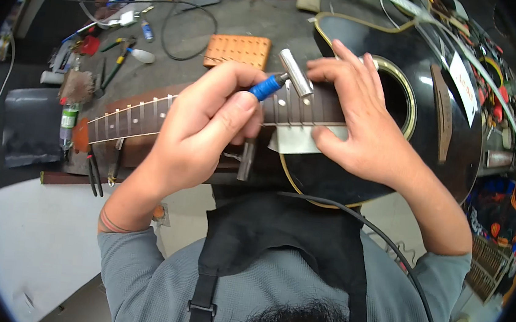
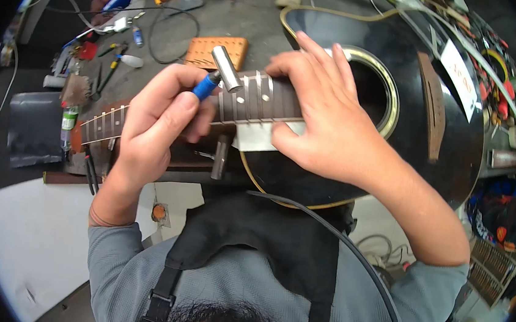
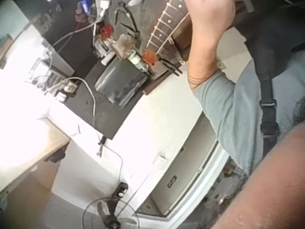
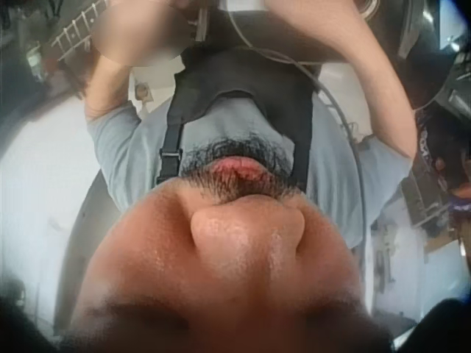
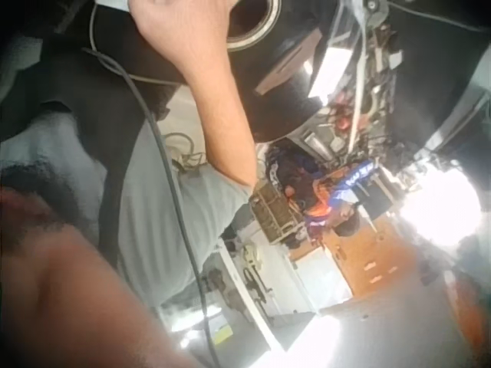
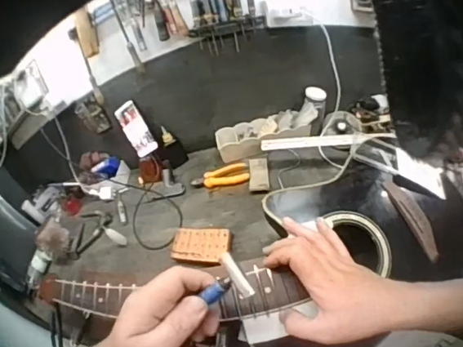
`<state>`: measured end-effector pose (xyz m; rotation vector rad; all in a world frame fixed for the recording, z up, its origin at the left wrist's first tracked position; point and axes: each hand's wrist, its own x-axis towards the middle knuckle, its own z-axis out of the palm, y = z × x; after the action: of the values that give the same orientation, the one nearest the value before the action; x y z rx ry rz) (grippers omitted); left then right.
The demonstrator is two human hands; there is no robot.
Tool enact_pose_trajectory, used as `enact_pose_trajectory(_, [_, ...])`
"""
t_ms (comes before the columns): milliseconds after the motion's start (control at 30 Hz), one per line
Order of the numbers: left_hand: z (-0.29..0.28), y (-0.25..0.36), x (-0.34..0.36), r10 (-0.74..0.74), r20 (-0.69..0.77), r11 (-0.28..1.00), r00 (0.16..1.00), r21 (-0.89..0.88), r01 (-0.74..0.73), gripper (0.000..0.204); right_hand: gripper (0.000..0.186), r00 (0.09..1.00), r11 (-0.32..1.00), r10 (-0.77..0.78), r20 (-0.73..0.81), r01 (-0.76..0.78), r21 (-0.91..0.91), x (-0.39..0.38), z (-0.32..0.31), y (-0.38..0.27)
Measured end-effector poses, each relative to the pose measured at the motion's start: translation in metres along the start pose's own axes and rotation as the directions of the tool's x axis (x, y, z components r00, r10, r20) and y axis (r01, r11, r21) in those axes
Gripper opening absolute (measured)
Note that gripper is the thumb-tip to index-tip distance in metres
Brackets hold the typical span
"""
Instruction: The person repairs a guitar fretboard by applying glue to fret slots and inserting frets. They use a hammer to tap the frets into place and a blue-handled tool to adjust them. The process involves repeated application of glue and hammering to secure the frets.
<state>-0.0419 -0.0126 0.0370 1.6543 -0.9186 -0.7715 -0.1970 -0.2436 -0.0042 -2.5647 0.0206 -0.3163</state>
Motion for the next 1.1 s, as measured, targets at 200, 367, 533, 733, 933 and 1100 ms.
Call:
enact_pose_trajectory(200, [-0.004,-0.002,-0.001,-0.024,0.071,0.854,0.997,-0.517,0.058,0.039,0.062,0.996,1.000,0.009,0.083,-0.008,-0.012,0.002,-0.004,-0.003])
enact_pose_trajectory(367, [-0.005,0.004,-0.003,0.001,0.065,0.793,0.998,-0.608,0.039,0.043,0.061,0.997,0.999,0.020,0.079,-0.018,-0.029,0.003,-0.004,-0.007])
enact_pose_trajectory(533, [-0.003,0.006,-0.009,0.006,0.022,0.780,1.000,-0.625,0.009,0.028,0.061,0.997,0.999,0.011,0.076,-0.008,-0.041,0.002,-0.003,-0.006])
enact_pose_trajectory(733, [-0.002,0.006,-0.012,-0.050,-0.044,0.824,0.998,-0.567,0.016,0.013,0.062,0.999,0.999,0.000,0.049,0.002,-0.051,0.001,0.000,-0.005])
enact_pose_trajectory(933, [-0.024,0.004,-0.012,0.223,-0.241,0.888,0.944,-0.350,-0.299,0.018,0.061,1.000,0.996,0.010,0.017,-0.008,-0.084,-0.002,0.001,-0.002])
enact_pose_trajectory(1100, [-0.102,0.033,-0.006,0.315,-0.440,0.884,0.841,-0.186,-0.428,0.032,0.062,1.000,0.997,-0.016,0.000,0.016,-0.073,0.001,0.004,0.001])
